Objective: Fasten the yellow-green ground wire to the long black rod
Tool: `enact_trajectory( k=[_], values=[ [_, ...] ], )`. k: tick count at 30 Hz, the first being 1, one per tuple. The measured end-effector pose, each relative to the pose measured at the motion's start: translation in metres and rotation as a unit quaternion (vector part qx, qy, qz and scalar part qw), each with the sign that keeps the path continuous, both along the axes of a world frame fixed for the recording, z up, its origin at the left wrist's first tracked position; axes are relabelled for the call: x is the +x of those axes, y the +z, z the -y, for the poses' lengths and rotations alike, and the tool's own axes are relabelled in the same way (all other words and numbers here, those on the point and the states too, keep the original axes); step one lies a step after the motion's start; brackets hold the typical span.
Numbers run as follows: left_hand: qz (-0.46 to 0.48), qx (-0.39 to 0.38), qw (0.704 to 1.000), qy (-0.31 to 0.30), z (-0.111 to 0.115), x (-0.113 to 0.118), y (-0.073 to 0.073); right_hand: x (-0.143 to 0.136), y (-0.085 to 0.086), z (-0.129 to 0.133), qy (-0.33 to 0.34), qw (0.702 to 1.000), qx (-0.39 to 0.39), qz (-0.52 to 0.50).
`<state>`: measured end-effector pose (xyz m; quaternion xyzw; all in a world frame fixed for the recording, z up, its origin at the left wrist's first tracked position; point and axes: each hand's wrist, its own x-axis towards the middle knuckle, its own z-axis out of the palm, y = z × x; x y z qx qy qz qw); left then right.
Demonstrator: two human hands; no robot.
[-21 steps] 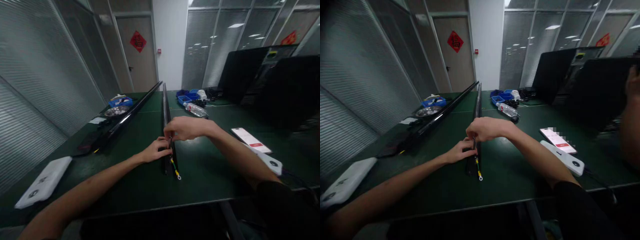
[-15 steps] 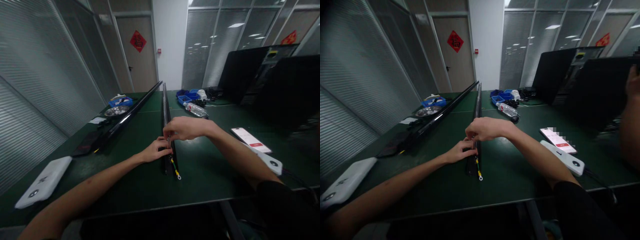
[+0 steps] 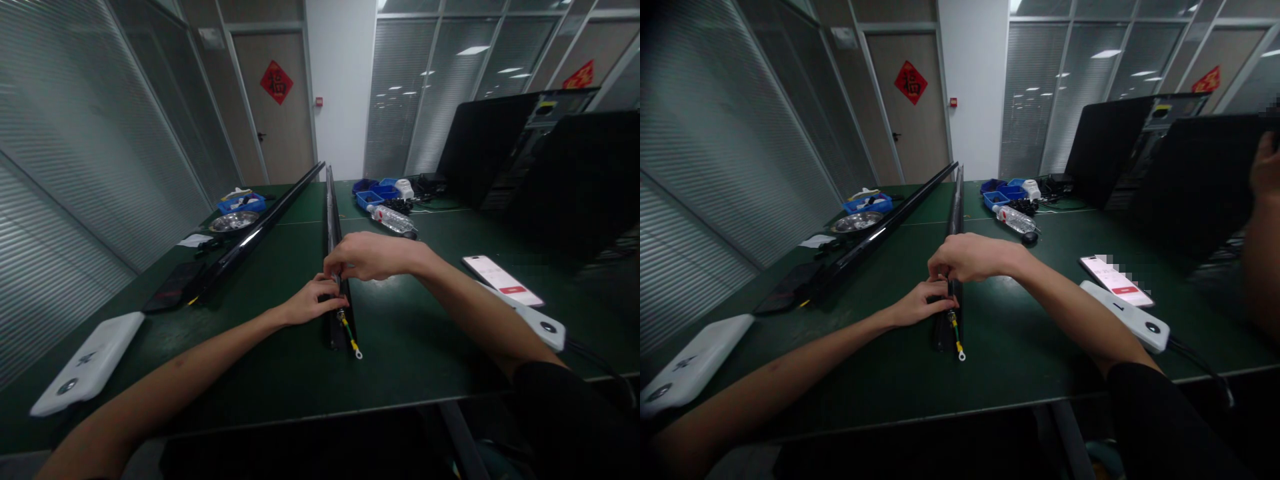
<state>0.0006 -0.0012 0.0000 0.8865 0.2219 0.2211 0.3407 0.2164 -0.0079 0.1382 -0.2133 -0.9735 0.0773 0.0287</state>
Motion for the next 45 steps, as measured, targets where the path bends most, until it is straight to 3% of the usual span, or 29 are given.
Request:
enact_trajectory(
  k=[6, 14, 45],
  values=[
    [0.005, -0.003, 1.000, -0.003, -0.0006, -0.0008, -0.0014, -0.0013, -0.0002, 0.0015, 0.001, 0.999, 0.034, -0.002],
    [0.016, 0.031, 0.999, -0.002, -0.0019, -0.0008, -0.0035, -0.0028, -0.0016, -0.0001, -0.006, 1.000, 0.014, -0.012],
    [0.006, 0.008, 1.000, 0.015, 0.0016, 0.0007, 0.0002, -0.0051, -0.0042, 0.0003, 0.009, 1.000, 0.003, -0.015]
  ],
)
